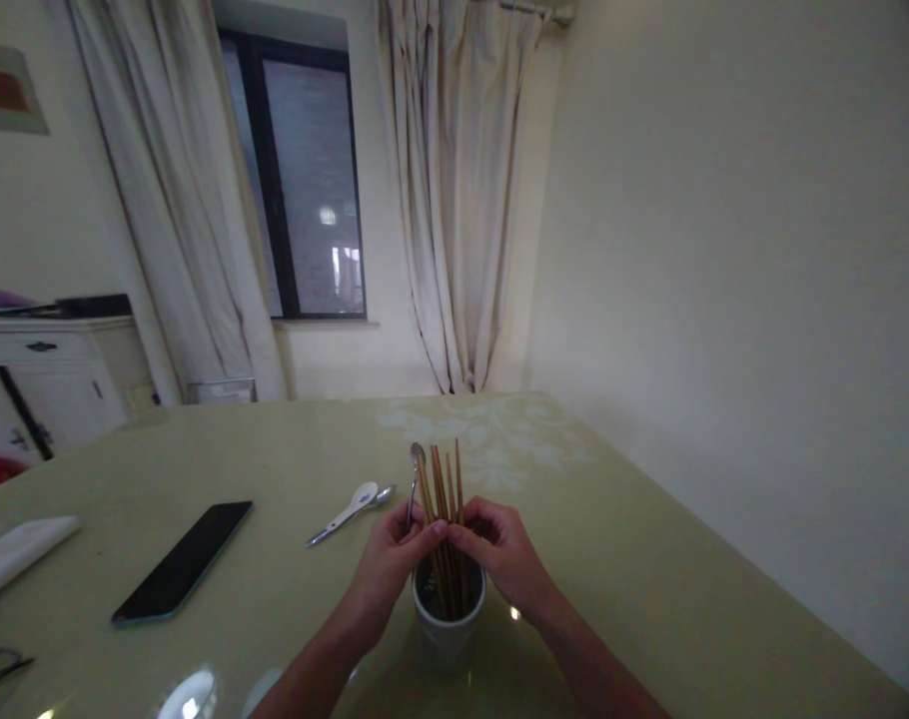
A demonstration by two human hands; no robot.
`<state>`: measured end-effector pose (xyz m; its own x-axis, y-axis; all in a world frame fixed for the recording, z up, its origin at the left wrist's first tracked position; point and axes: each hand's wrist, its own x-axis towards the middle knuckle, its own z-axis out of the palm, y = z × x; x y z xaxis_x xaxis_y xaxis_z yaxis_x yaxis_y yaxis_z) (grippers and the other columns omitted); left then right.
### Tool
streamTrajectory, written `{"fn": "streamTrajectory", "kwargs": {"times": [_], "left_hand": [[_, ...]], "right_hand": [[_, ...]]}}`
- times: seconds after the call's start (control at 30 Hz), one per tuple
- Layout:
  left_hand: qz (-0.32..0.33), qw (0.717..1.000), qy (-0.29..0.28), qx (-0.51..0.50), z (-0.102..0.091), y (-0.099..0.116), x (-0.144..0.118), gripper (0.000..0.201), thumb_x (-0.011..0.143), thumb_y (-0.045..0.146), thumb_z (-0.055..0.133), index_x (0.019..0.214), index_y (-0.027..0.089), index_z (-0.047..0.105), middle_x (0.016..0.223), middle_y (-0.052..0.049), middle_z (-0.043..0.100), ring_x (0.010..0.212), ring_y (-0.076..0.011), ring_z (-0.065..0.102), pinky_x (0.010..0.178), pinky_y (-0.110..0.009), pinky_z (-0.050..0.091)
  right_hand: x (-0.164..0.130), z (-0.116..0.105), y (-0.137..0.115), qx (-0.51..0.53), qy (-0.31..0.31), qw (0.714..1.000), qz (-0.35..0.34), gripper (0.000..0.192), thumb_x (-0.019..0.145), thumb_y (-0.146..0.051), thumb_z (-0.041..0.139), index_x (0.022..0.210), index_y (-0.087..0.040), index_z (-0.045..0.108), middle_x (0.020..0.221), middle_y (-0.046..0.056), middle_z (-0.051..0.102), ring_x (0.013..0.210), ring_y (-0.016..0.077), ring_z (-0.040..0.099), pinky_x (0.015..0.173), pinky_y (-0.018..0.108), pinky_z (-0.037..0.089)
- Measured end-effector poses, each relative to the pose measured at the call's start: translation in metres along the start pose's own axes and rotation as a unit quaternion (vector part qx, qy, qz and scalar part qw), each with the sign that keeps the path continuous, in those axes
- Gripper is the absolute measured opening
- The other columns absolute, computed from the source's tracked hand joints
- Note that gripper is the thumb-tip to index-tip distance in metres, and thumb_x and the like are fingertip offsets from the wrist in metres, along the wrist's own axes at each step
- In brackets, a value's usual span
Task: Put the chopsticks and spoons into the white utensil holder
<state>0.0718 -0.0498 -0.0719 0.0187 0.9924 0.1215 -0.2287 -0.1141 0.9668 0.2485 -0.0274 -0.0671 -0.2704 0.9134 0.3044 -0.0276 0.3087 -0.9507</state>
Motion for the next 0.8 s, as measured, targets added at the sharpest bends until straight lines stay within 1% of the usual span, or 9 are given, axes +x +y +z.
{"fn": "streamTrajectory", "kwargs": {"times": [0.1, 0.2, 0.4, 0.57, 0.8], "left_hand": [[-0.005, 1.000, 0.002, 0.008, -0.0002, -0.0008, -0.0006, 0.046, 0.070, 0.055, 0.088, 0.076, 0.018, 0.061, 0.069, 0.004, 0.062, 0.066, -0.0125, 0.056, 0.064, -0.023, 0.045], [-0.003, 1.000, -0.009, 0.014, -0.0005, -0.0007, -0.0010, 0.045, 0.073, 0.056, 0.086, 0.076, 0.018, 0.063, 0.069, 0.003, 0.061, 0.067, -0.0129, 0.056, 0.063, -0.023, 0.043], [-0.002, 1.000, -0.026, 0.004, -0.0019, 0.0017, -0.0014, 0.042, 0.077, 0.055, 0.083, 0.080, 0.016, 0.069, 0.075, 0.001, 0.066, 0.070, -0.0134, 0.058, 0.067, -0.024, 0.046], [-0.006, 1.000, -0.023, -0.004, -0.0013, -0.0009, -0.0019, 0.042, 0.074, 0.054, 0.086, 0.078, 0.016, 0.069, 0.073, 0.001, 0.067, 0.070, -0.0136, 0.059, 0.068, -0.024, 0.046], [0.005, 1.000, -0.013, 0.002, -0.0024, -0.0047, -0.0008, 0.042, 0.073, 0.054, 0.087, 0.077, 0.017, 0.069, 0.070, 0.001, 0.065, 0.067, -0.0139, 0.059, 0.066, -0.024, 0.047]], "right_hand": [[0.0008, -0.0022, -0.0013, -0.007, -0.003, 1.000, -0.003, 0.037, 0.077, -0.051, 0.085, 0.072, -0.018, 0.070, 0.067, -0.001, 0.063, 0.065, 0.0152, 0.055, 0.060, 0.026, 0.042], [0.0014, -0.0042, -0.0040, -0.009, -0.006, 1.000, -0.005, 0.035, 0.078, -0.049, 0.084, 0.072, -0.018, 0.071, 0.067, -0.001, 0.063, 0.066, 0.0157, 0.056, 0.063, 0.027, 0.043], [0.0021, -0.0058, -0.0026, -0.003, -0.013, 1.000, -0.008, 0.032, 0.082, -0.048, 0.081, 0.076, -0.017, 0.074, 0.072, 0.001, 0.064, 0.069, 0.0168, 0.058, 0.065, 0.028, 0.045], [0.0024, -0.0046, 0.0025, -0.004, -0.005, 1.000, 0.001, 0.032, 0.079, -0.047, 0.083, 0.076, -0.018, 0.071, 0.070, 0.001, 0.066, 0.067, 0.0169, 0.058, 0.062, 0.028, 0.045], [0.0021, -0.0043, -0.0019, -0.032, -0.006, 0.999, -0.002, 0.030, 0.078, -0.045, 0.084, 0.076, -0.017, 0.072, 0.069, 0.000, 0.065, 0.066, 0.0163, 0.058, 0.063, 0.028, 0.044]]}}
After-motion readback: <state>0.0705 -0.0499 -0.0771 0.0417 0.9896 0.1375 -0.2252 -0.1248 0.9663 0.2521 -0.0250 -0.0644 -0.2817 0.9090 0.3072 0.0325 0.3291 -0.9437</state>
